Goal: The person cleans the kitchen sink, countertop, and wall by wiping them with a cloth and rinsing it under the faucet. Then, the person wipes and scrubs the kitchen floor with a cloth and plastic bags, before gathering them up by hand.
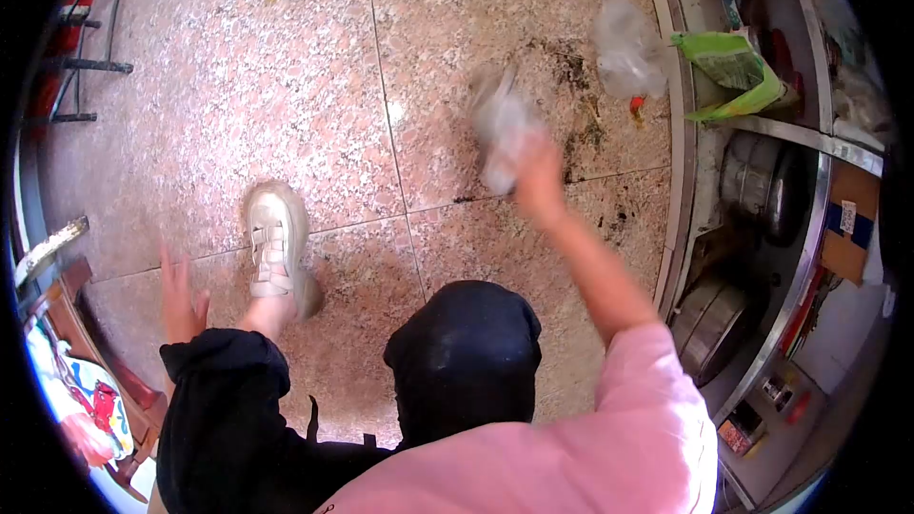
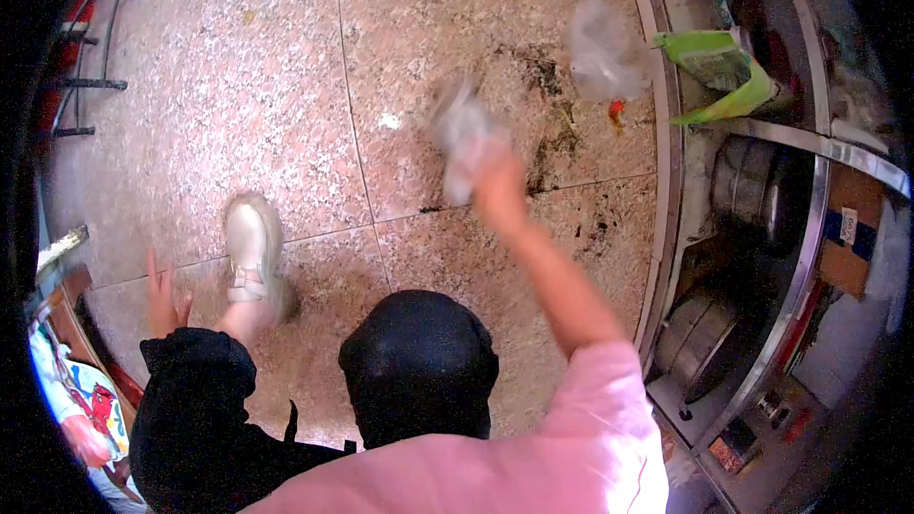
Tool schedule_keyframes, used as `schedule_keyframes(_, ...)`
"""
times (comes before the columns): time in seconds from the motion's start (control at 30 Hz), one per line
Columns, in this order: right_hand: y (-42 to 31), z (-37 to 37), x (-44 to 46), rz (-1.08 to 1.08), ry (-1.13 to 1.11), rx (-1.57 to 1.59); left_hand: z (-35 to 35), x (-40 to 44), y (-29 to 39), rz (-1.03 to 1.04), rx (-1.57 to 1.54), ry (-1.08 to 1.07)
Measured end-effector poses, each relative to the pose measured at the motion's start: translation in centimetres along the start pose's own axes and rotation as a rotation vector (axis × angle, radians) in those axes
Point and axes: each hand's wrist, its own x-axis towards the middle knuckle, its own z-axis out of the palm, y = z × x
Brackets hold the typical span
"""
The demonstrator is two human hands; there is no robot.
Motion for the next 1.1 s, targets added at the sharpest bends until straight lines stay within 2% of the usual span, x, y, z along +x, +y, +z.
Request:
schedule_keyframes(0.03, 1.4, 1.0, -3.5, -0.003, -0.183, 0.013, 0.2, -0.4, -0.4, -0.019, 0.002, -0.006)
schedule_keyframes(0.07, 5.2, 2.4, -7.1, -0.324, -0.288, -0.310, 0.7, -1.2, -1.3, -0.039, 0.006, -0.013)
schedule_keyframes(0.1, 7.0, 3.7, -10.3, -0.679, -0.290, -0.594, 1.3, -1.6, -2.4, -0.058, 0.011, -0.017)
schedule_keyframes(0.17, 10.3, 4.6, -11.7, -0.984, -0.272, -0.839, 2.5, -2.6, -5.0, -0.035, 0.007, -0.016)
schedule_keyframes(0.23, 8.6, 4.9, -8.0, -0.846, -0.199, -0.843, 2.5, -3.1, -5.6, -0.057, 0.000, -0.026)
schedule_keyframes(0.27, 7.0, 4.2, -4.8, -0.423, -0.195, -0.562, 2.0, -3.1, -5.4, -0.085, -0.007, -0.035)
schedule_keyframes(0.3, 5.3, 3.5, -1.5, -0.049, -0.067, -0.234, 1.8, -2.5, -5.2, -0.108, -0.014, -0.021)
schedule_keyframes(0.33, 4.3, 2.0, 2.3, 0.230, -0.040, -0.073, 1.4, -1.9, -5.0, -0.086, 0.024, -0.002)
schedule_keyframes(0.37, 6.2, 0.5, 6.2, -0.070, 0.067, -0.410, 0.9, -1.4, -4.8, -0.067, 0.063, 0.022)
schedule_keyframes(0.4, 8.0, -0.9, 10.0, -0.320, 0.282, -0.788, 0.5, -0.9, -4.4, -0.049, 0.099, 0.050)
schedule_keyframes(0.47, 7.8, -5.1, 14.0, -0.368, 0.136, -1.050, -0.3, 1.0, -1.7, -0.098, 0.103, 0.037)
schedule_keyframes(0.57, 5.8, -7.3, 12.1, -0.416, 0.240, -0.748, -1.0, 2.6, 0.7, -0.058, 0.046, 0.026)
schedule_keyframes(0.67, 8.3, -7.4, 1.2, -0.617, 0.266, -0.914, -0.9, 3.3, 0.4, -0.013, 0.029, 0.003)
schedule_keyframes(0.7, 9.5, -6.8, -4.0, -0.451, 0.218, -0.876, -0.9, 3.3, -0.3, -0.003, 0.042, -0.012)
schedule_keyframes(0.77, 11.6, -5.6, -12.7, -0.374, 0.008, -0.593, -1.2, 2.8, -1.4, -0.049, 0.060, -0.046)
schedule_keyframes(0.83, 15.0, -4.8, -19.6, -0.402, -0.288, -0.902, -1.2, 2.4, -2.8, -0.049, 0.089, -0.054)
schedule_keyframes(0.93, 18.3, -3.7, -16.8, -0.451, -0.057, -0.737, -0.8, 2.5, -4.2, -0.012, 0.094, -0.036)
schedule_keyframes(1.0, 17.0, -3.7, -10.1, -0.342, 0.182, -0.759, -0.9, 2.0, -4.1, -0.023, 0.038, -0.042)
schedule_keyframes(1.07, 18.3, -5.5, -2.4, -0.410, 0.309, -0.915, -1.0, 2.1, -3.4, 0.009, 0.068, -0.033)
schedule_keyframes(1.1, 16.4, -7.1, 1.0, -0.316, 0.257, -1.008, -1.1, 2.5, -3.1, 0.028, 0.085, -0.015)
